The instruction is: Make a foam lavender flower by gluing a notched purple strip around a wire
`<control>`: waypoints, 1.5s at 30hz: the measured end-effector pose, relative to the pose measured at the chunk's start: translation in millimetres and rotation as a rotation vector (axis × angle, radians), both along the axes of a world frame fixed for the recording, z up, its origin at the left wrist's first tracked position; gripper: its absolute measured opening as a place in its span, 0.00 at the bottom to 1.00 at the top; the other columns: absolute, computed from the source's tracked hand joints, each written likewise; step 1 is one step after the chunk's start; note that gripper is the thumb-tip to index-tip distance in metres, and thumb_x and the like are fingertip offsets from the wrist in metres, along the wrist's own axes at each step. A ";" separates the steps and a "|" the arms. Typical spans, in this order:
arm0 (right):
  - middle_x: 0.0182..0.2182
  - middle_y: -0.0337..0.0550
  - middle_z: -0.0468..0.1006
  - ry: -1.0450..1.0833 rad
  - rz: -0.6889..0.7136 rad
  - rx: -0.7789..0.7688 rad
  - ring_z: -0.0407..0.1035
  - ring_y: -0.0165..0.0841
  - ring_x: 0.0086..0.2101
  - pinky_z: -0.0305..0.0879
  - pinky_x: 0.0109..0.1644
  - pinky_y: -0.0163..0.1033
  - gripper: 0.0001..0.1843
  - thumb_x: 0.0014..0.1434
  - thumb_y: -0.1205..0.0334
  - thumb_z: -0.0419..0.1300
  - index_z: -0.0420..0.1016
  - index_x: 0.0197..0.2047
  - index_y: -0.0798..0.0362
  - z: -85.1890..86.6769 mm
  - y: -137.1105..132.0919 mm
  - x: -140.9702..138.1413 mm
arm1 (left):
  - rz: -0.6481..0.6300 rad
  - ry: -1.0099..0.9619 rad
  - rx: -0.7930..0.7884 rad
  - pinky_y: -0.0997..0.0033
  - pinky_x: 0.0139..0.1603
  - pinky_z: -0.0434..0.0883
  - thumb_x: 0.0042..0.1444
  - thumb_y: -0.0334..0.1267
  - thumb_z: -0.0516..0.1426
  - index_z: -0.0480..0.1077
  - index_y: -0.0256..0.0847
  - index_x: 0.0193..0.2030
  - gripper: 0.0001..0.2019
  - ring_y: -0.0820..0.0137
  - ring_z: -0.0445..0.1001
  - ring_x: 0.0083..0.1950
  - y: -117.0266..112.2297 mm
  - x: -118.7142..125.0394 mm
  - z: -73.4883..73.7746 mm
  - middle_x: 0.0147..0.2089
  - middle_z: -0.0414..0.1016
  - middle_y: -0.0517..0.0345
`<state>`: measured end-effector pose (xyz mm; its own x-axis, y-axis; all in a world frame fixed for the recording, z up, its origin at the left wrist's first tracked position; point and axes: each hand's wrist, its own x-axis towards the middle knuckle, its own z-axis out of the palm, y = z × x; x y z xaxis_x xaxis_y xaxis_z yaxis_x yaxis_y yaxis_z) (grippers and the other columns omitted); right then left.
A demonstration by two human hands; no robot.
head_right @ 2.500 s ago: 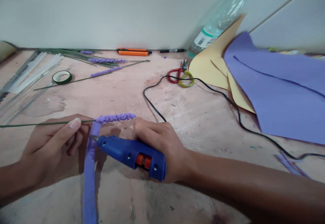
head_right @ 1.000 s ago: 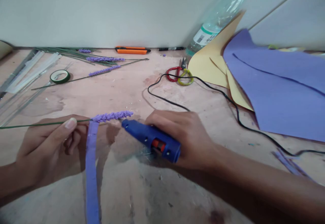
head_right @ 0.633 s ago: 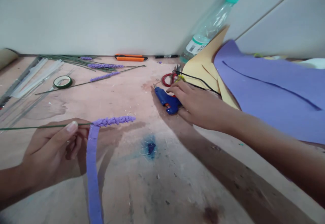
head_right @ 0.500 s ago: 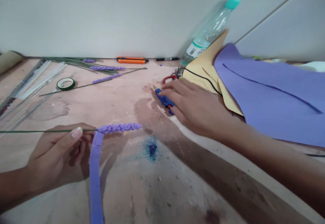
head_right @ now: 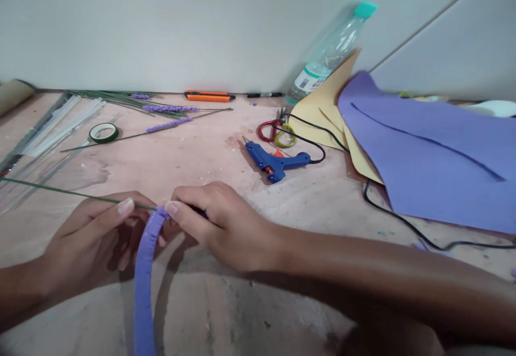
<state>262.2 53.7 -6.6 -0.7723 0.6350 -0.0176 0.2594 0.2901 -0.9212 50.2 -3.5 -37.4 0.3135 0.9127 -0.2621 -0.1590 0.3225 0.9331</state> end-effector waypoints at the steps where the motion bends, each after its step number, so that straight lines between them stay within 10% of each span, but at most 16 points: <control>1: 0.25 0.37 0.75 0.010 -0.031 0.013 0.68 0.25 0.26 0.63 0.32 0.30 0.21 0.74 0.57 0.50 0.70 0.30 0.55 -1.5 -0.2 -0.7 | -0.004 -0.033 -0.017 0.81 0.17 0.59 0.65 0.52 0.57 0.80 0.34 0.38 0.21 0.78 0.64 0.19 0.8 0.2 0.3 0.32 0.81 0.48; 25: 0.25 0.36 0.78 0.014 -0.162 0.009 0.66 0.24 0.24 0.60 0.27 0.30 0.08 0.63 0.67 0.61 0.72 0.31 0.55 -6.1 -3.2 -3.1 | -0.001 -0.028 -0.126 0.74 0.20 0.60 0.62 0.53 0.58 0.79 0.33 0.40 0.21 0.75 0.65 0.18 3.5 0.9 -0.4 0.27 0.78 0.50; 45: 0.27 0.40 0.79 -0.047 -0.093 -0.013 0.70 0.29 0.29 0.64 0.34 0.34 0.18 0.70 0.57 0.56 0.76 0.31 0.56 -1.9 3.6 -1.0 | -0.051 -0.018 -0.102 0.75 0.20 0.58 0.66 0.54 0.55 0.81 0.33 0.40 0.24 0.75 0.64 0.18 4.5 -0.4 -3.8 0.21 0.73 0.55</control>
